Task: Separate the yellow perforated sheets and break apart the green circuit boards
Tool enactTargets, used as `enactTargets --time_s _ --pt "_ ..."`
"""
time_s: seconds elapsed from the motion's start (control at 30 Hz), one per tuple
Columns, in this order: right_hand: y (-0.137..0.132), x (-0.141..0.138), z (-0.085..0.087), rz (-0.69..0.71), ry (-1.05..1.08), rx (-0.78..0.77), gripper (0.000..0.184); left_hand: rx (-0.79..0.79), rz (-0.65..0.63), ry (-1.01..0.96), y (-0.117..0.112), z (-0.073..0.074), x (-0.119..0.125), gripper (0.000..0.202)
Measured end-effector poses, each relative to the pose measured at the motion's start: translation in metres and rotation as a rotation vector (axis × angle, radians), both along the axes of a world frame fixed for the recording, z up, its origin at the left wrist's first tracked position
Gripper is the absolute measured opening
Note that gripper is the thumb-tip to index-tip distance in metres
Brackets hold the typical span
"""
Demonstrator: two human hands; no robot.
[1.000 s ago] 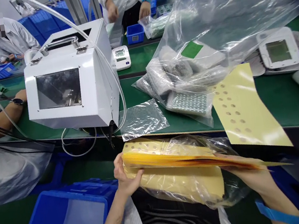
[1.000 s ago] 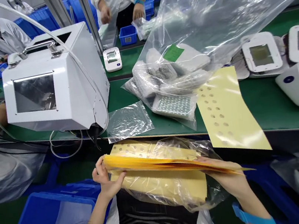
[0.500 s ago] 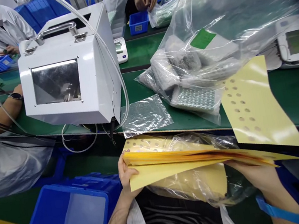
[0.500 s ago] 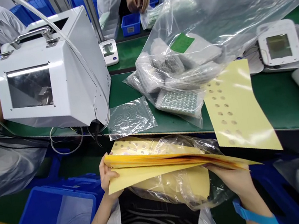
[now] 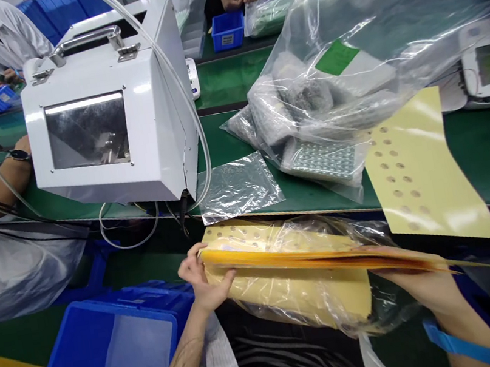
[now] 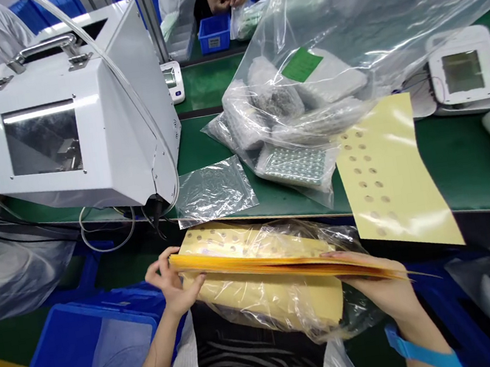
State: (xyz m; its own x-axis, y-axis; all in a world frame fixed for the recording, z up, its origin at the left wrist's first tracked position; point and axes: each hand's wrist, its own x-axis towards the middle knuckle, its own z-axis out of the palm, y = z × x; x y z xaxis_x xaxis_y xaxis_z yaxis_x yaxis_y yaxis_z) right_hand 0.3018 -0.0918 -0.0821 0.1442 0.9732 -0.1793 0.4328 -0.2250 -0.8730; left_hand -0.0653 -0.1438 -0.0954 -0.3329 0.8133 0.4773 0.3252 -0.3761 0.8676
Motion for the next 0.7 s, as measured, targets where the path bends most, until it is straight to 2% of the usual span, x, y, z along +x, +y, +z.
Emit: enactTargets --time_s 0.07,0.1,0.17,0.23,0.3,0.43,0.53,0.7 --pt "-0.001 0.004 0.000 0.054 0.133 -0.066 0.041 -0.198 -0.106 -0.171 0.008 0.006 -0.002 0.108" --pt "-0.001 0.005 -0.001 0.042 0.186 -0.084 0.050 -0.325 -0.154 -0.221 0.012 0.008 -0.003 0.111" --pt "-0.001 0.005 -0.006 -0.047 0.223 -0.087 0.059 -0.536 -0.174 -0.280 0.018 0.010 -0.005 0.097" --pt "0.000 0.002 -0.012 -0.132 0.205 -0.062 0.054 -0.667 -0.124 -0.286 0.021 0.010 -0.005 0.067" --pt "0.000 0.000 -0.016 -0.159 0.192 -0.044 0.047 -0.711 -0.092 -0.282 0.022 0.010 -0.005 0.049" --pt "-0.004 -0.001 -0.012 -0.210 0.125 0.031 0.038 -0.716 -0.106 -0.280 0.021 0.015 -0.006 0.040" --pt "-0.006 0.000 -0.005 -0.188 0.129 0.124 0.028 -0.709 -0.137 -0.277 0.021 0.019 -0.008 0.030" --pt "-0.006 -0.007 -0.016 -0.216 0.145 0.015 0.028 -0.765 -0.099 -0.317 0.023 0.011 -0.008 0.037"
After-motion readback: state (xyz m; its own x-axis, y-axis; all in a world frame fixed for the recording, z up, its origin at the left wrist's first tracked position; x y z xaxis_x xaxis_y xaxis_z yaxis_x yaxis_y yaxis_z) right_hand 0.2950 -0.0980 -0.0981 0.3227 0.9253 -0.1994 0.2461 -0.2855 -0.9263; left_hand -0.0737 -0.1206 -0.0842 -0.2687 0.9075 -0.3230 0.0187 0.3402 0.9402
